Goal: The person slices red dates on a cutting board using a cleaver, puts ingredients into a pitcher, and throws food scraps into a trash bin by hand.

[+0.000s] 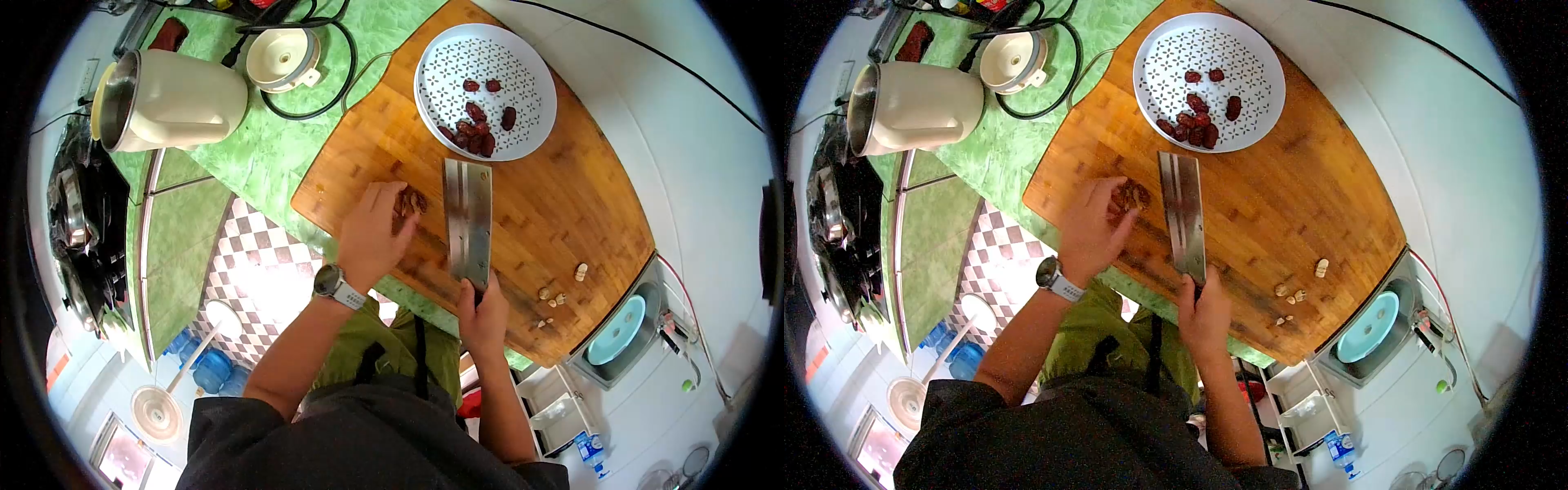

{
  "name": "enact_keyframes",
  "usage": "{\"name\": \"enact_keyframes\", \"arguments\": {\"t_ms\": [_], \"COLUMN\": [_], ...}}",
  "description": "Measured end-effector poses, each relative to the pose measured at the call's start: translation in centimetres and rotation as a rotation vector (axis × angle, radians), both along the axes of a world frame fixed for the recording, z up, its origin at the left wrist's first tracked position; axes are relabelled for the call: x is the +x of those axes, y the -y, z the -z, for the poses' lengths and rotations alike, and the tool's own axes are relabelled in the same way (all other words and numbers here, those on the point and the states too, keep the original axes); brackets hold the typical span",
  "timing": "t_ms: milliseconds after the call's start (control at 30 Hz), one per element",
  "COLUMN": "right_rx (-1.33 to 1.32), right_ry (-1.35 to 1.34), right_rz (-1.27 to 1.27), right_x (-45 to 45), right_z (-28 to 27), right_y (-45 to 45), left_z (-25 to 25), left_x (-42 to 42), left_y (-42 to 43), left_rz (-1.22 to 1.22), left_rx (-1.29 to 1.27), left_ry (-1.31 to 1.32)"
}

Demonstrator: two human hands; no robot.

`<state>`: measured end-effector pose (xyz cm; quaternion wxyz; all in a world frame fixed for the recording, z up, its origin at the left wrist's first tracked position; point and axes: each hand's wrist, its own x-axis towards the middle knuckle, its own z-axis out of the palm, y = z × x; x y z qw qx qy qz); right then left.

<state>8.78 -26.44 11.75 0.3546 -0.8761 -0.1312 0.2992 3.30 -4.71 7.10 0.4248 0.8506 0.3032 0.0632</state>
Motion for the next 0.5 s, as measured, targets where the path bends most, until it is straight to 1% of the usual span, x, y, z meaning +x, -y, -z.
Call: {"name": "enact_keyframes", "arguments": {"t_ms": [67,100,167,300,367,400,467,500], "right_rx": [-0.001,0.006,-0.08,-0.122,-0.236,-0.235,-0.25,-0.247], "right_ry": [0.025,0.03,0.0,0.029,0.225,0.226,0.389,0.395], "right_rz": [0.003,0.006,-0.022,-0.033,-0.184,-0.169,-0.234,-0.219], "right_x": [0.0,0.0,0.2,0.2,0.3,0.4,1.0,1.2], "right_z": [0.4,0.2,0.2,0.6,0.6,0.4,0.1,-0.2], "right_y": [0.9,1.2,1.5,2.4,3.1,3.4,3.8,4.1], "left_z": [-0.3,-0.2,0.2,1.7,2.5,1.9,0.8,0.7], "left_x": [0.8,1.3,2.0,2.5,2.1,1.9,1.8,1.5], "left_y": [1.0,1.3,1.8,2.3,2.1,1.8,1.0,0.4], "left_rz": [0.027,0.029,-0.005,0.056,0.117,0.131,0.166,0.179], "left_rx": [0.209,0.215,0.177,0.203,0.257,0.259,0.181,0.189], "left_ry": [-0.056,-0.051,-0.077,-0.1,-0.006,-0.003,-0.013,-0.005]}}
